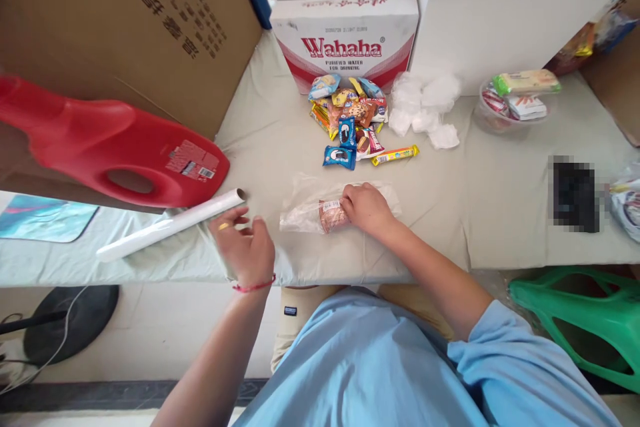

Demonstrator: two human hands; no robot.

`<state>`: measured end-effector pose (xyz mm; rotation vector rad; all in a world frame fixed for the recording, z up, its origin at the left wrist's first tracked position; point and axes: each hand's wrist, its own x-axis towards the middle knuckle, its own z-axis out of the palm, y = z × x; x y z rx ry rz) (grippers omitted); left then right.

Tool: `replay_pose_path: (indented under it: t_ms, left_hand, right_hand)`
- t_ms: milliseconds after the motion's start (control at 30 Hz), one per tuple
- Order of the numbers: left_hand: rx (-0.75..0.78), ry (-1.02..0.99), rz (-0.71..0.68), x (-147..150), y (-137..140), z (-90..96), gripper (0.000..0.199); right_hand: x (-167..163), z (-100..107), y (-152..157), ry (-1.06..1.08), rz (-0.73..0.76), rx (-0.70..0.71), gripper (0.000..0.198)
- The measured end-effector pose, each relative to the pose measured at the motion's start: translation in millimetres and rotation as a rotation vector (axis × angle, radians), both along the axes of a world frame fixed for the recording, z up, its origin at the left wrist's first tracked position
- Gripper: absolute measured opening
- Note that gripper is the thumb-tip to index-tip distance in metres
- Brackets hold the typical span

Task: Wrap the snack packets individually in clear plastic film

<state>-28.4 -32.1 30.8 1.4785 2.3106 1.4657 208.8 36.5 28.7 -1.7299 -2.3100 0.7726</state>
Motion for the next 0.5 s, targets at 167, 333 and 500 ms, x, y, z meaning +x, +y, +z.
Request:
replay_pose_path:
  t_ms: [167, 333, 500]
  left_hand:
    - [0.423, 0.441, -0.611, 43.6, -37.4, 26.1, 0.029]
    - [-0.021, 0.519, -0.729, 71.2, -27.0, -1.7, 0.036]
    - [-0.231, 0.484, -0.723, 64.4, -13.6, -27.9, 0.037]
  right_hand:
    - [-9.4, 7.9, -2.3, -0.168, 0.029, 0.024, 0.024]
    - [-5.5, 12.9, -6.7, -0.203, 0.042, 0.034, 0.024]
    - [16.7, 17.2, -4.5, -0.249, -0.023, 0.025, 0.032]
